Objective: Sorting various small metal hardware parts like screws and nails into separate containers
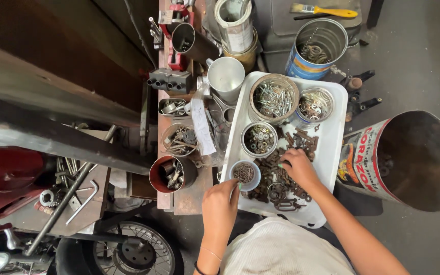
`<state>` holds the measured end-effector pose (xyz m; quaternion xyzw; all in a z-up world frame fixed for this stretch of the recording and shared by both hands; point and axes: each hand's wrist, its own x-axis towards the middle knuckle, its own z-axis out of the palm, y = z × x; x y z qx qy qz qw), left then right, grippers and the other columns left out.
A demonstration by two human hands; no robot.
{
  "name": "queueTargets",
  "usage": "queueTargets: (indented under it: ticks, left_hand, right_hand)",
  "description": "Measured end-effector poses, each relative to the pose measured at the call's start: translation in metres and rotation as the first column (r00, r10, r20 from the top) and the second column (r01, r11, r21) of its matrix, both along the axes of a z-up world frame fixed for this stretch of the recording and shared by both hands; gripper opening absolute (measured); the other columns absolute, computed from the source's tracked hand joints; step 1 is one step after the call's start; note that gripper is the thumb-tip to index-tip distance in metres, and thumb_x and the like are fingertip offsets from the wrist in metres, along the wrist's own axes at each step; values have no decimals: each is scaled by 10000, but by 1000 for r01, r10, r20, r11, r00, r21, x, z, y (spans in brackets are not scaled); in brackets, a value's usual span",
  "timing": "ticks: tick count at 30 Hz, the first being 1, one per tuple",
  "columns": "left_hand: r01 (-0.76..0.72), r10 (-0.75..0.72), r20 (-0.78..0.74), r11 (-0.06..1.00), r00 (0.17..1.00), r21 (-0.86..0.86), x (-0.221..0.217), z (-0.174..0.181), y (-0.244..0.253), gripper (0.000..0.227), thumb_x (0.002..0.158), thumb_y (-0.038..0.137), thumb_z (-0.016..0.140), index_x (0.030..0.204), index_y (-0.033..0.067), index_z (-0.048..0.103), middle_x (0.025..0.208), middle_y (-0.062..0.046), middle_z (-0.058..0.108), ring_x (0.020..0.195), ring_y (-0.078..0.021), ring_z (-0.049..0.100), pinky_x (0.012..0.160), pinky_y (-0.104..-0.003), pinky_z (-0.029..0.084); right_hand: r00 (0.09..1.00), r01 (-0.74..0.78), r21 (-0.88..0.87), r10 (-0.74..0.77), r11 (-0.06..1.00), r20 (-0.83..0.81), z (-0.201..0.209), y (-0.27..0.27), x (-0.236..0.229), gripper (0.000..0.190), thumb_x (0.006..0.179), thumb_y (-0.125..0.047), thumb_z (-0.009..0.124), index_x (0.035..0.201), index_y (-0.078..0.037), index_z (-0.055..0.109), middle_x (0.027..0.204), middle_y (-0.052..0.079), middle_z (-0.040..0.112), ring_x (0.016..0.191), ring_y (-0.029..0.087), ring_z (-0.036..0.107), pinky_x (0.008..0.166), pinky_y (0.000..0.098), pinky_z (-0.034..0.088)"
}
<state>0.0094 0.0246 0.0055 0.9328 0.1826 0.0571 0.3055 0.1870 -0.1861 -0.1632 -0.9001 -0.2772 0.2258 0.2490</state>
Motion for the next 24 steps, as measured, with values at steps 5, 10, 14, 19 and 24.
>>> queueTargets:
  ticks: [5,10,14,19,24]
  left_hand:
    - [31,-32,-44,999,999,-15,3,-5,1,150,942,203,585,1036,142,685,833,-18,722,707,-273,648,702,-406,488]
    - [23,-24,-71,1000,997,-11,2,-12,2,168,937,228,594,1051,144,686,869,-23,733,731,-288,656,717,-415,493]
    - [49,-48,-51,999,998,10,5,-9,0,145,932,205,601,1028,134,684,825,-36,717,703,-292,642,680,-411,485]
    - [46,-47,-65,999,997,-3,8,-6,-3,121,933,216,594,990,139,668,768,-43,695,684,-306,623,656,-408,464]
    - [29,-29,-79,1000,996,-10,7,-8,-4,156,922,198,611,1045,139,685,827,-15,727,714,-273,658,677,-404,500]
  right_hand:
    - [977,-213,36,212,976,35,25,-28,-38,152,840,-264,696,961,-183,741,1004,-21,704,999,189,552,917,364,459]
    - [896,-436,-85,423,896,-139,-4,-68,-69,164,768,-238,792,862,-150,691,891,-23,663,877,222,532,760,371,445]
    - [960,-253,-100,237,962,-149,1,-67,-56,182,820,-120,696,1000,-137,713,948,38,658,918,274,617,809,415,487]
    - [998,-40,-218,30,975,-47,13,-49,-41,102,846,-187,698,891,-98,675,834,62,608,856,291,636,709,463,510]
    - [944,265,-87,-240,960,227,28,-39,-36,412,908,-66,554,1319,-78,532,1174,163,460,743,417,636,672,535,555]
